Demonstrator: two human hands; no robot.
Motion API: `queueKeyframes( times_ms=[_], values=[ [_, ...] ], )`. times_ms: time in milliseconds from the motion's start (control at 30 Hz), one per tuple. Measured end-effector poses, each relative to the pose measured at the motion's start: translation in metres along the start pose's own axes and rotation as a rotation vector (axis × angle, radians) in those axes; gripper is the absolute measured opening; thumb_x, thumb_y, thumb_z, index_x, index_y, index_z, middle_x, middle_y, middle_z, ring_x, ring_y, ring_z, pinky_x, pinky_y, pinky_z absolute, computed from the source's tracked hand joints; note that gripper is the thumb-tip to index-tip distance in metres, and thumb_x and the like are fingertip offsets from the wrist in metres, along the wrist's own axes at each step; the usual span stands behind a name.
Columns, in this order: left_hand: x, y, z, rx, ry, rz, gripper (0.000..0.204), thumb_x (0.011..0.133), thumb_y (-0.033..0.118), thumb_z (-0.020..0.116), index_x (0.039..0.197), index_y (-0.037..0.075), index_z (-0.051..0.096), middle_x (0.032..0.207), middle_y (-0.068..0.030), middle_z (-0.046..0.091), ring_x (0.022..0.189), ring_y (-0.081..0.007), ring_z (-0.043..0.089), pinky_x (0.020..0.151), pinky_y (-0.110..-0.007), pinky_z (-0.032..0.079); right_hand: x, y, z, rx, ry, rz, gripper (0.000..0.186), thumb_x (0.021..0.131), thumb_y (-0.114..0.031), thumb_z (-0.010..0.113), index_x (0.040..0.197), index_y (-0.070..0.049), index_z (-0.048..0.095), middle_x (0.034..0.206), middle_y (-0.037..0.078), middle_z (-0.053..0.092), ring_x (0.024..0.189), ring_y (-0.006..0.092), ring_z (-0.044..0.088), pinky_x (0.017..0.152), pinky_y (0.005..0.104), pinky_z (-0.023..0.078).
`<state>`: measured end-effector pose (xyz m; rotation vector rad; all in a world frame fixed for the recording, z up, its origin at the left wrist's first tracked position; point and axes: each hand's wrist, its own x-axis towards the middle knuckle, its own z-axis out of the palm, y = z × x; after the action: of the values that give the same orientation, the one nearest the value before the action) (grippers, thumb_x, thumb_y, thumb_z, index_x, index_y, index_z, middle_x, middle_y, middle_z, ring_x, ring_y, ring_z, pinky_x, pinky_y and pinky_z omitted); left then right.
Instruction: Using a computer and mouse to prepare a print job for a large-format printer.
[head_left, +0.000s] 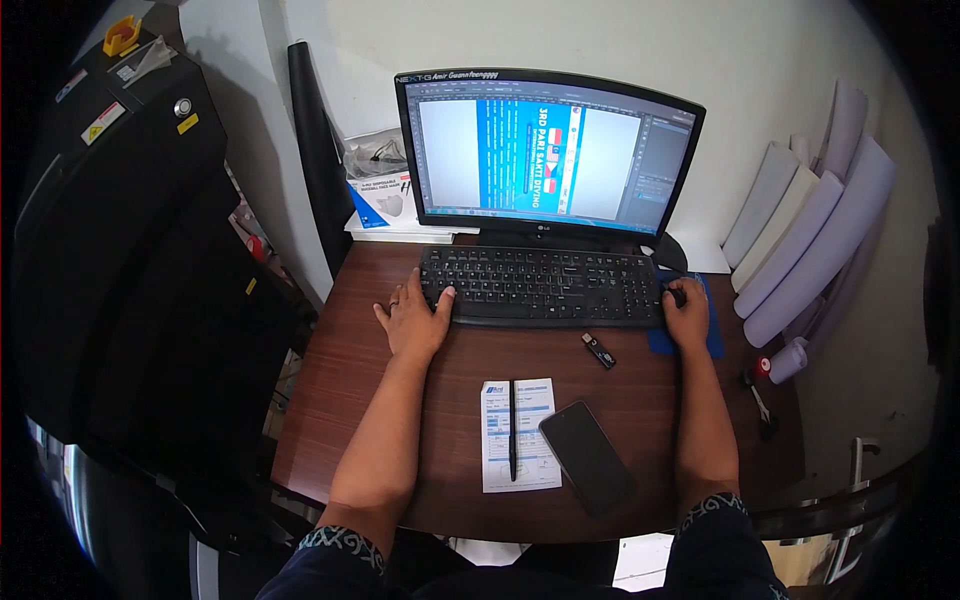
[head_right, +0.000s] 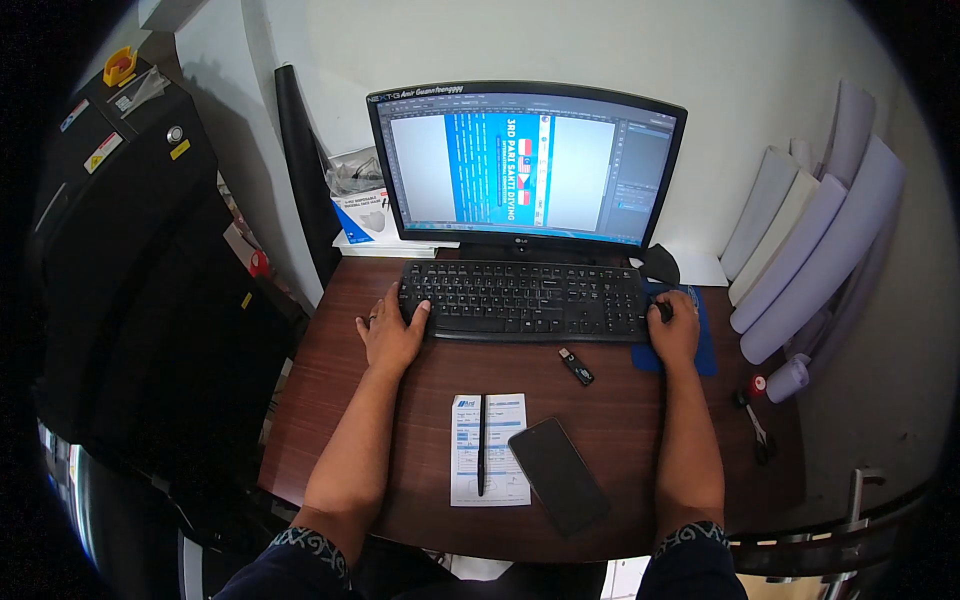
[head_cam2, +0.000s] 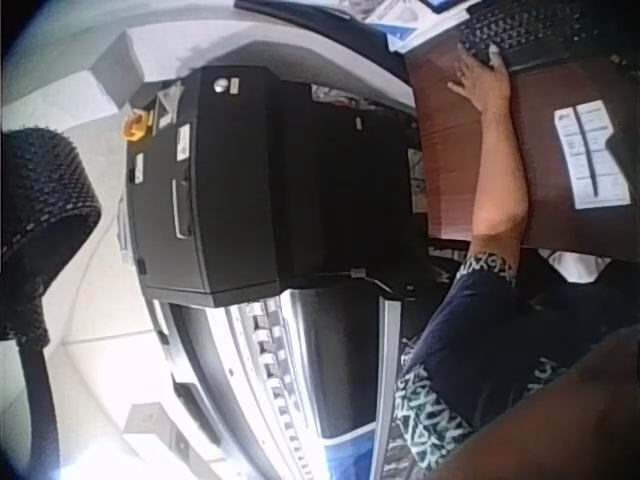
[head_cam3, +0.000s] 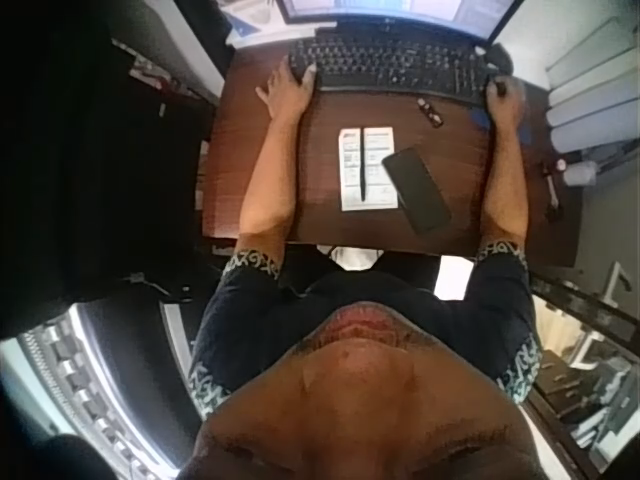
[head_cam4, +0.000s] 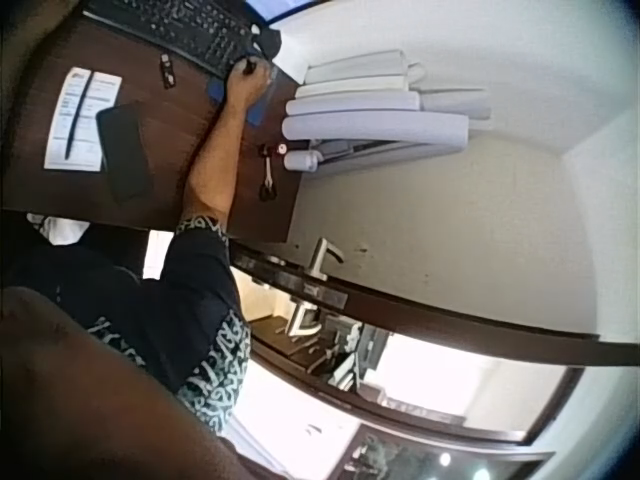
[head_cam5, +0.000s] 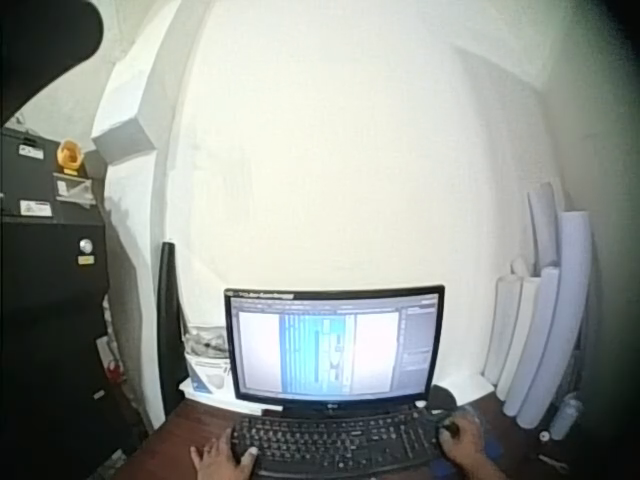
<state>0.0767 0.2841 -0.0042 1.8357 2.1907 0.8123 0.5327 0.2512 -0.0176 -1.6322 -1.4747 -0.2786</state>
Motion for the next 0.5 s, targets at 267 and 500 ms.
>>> queueKeyframes(
  times_ms=[267, 500],
  values=[
    [0.0007, 0.0008, 0.0006, 0.012, -0.010, -0.003, 0.078, 0.094, 0.061, 0.054, 0.154, 0.014, 0.035, 0.150, -0.0230, 0.046, 0.144, -0.0383, 0.039, 0.120, -0.064, 0.011, 0.0005, -0.0016, -0.0024, 0.007, -0.021, 0.019, 0.019, 0.079, -0.014, 0.071, 0.096, -0.006, 0.068, 0.106, 0.012, 0.066, 0.102, 0.0346, 0.063, 0.092, 0.0435, 0.049],
    [0.0007, 0.0003, 0.0022, 0.015, -0.012, 0.000, 0.079, 0.094, 0.062, 0.053, 0.154, 0.014, 0.035, 0.151, -0.0225, 0.046, 0.145, -0.0372, 0.038, 0.120, -0.064, 0.010, -0.0001, 0.0016, -0.0011, -0.010, -0.018, 0.028, 0.019, 0.079, -0.015, 0.071, 0.096, -0.007, 0.068, 0.107, 0.012, 0.066, 0.104, 0.0345, 0.063, 0.092, 0.0436, 0.049]
  ],
)
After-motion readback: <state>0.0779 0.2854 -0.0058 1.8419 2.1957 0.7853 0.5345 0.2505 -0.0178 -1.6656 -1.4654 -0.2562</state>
